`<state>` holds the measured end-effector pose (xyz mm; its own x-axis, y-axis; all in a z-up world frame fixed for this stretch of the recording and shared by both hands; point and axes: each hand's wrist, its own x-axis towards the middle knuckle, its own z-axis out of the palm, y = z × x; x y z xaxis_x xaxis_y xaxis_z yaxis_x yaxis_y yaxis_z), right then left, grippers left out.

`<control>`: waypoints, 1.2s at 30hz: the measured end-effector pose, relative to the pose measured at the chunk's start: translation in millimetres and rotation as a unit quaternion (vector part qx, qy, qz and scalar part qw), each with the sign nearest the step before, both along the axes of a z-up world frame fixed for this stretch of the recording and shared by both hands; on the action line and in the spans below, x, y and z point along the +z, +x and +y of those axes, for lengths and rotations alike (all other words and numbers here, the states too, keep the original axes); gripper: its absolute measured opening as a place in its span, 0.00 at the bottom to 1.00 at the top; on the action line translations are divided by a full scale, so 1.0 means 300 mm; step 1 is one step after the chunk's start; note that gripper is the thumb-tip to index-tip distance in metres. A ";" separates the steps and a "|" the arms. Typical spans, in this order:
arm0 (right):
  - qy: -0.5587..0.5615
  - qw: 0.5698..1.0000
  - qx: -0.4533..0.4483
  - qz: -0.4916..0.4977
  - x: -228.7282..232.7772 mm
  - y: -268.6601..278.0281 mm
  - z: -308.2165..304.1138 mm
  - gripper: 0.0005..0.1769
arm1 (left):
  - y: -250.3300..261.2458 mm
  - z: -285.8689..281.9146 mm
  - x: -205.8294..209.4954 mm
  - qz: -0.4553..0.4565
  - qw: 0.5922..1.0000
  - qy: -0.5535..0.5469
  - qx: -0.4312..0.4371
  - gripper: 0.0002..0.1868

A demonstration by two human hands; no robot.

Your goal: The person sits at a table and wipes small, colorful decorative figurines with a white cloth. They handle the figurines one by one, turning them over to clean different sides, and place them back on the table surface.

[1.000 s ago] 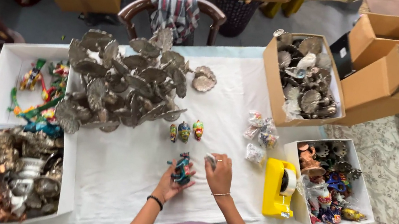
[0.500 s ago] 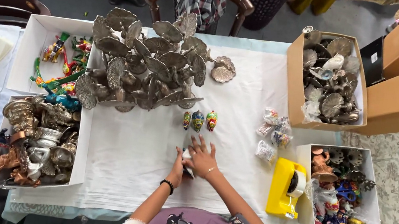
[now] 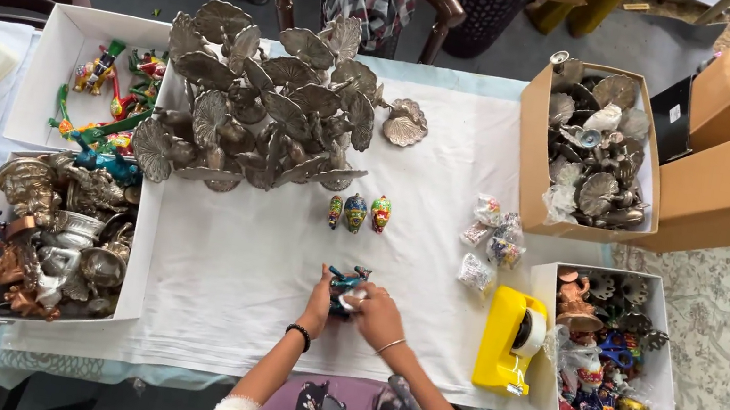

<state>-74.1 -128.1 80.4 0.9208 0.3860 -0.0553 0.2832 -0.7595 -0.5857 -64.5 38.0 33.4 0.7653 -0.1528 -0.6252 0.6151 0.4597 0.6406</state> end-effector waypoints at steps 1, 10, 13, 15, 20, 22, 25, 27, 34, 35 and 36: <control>0.000 1.000 -0.001 0.001 -0.003 0.010 -0.005 0.24 | -0.001 -0.002 0.026 0.001 1.000 0.000 -0.001 0.44; 0.181 0.967 0.088 -0.158 0.095 0.069 0.079 0.25 | -0.034 -0.021 -0.329 -0.096 0.995 0.021 0.018 0.57; 0.093 0.978 0.088 -0.167 0.019 0.085 0.077 0.23 | -0.022 -0.015 -0.183 -0.061 0.997 0.022 0.039 0.58; -0.033 0.994 0.042 -0.099 -0.045 0.090 0.070 0.18 | -0.006 -0.017 0.016 0.091 0.994 0.053 -0.017 0.54; -0.084 0.995 -0.025 -0.056 -0.069 0.058 0.067 0.22 | -0.003 0.009 -0.095 0.060 0.998 0.001 -0.002 0.53; -0.053 0.997 -0.001 -0.053 -0.122 0.026 0.040 0.34 | -0.022 0.008 -0.190 0.035 0.999 -0.012 -0.028 0.53; 0.002 0.990 0.126 0.055 0.039 0.056 0.009 0.54 | -0.004 0.017 -0.152 -0.016 0.996 0.044 -0.077 0.35; -0.020 0.968 0.143 0.203 0.343 0.092 0.013 0.39 | -0.005 0.016 0.044 0.013 0.995 0.023 -0.096 0.26; -0.155 0.959 0.010 0.237 1.069 -0.172 -0.127 0.21 | -0.029 0.039 -0.014 -0.410 0.895 0.136 -0.112 0.25; -0.268 0.922 -0.073 0.270 0.872 -0.210 -0.201 0.17 | -0.025 0.034 0.049 -0.199 0.975 0.058 -0.085 0.27; -0.375 0.865 -0.154 0.297 0.702 -0.267 -0.301 0.14 | -0.021 0.029 0.112 0.025 0.998 -0.025 -0.055 0.28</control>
<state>-154.3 -218.4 291.0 0.6966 -0.2219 -0.6823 -0.1823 -0.9745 0.1308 -70.9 46.7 67.0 0.7110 -0.2651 -0.6513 0.6934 0.4184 0.5866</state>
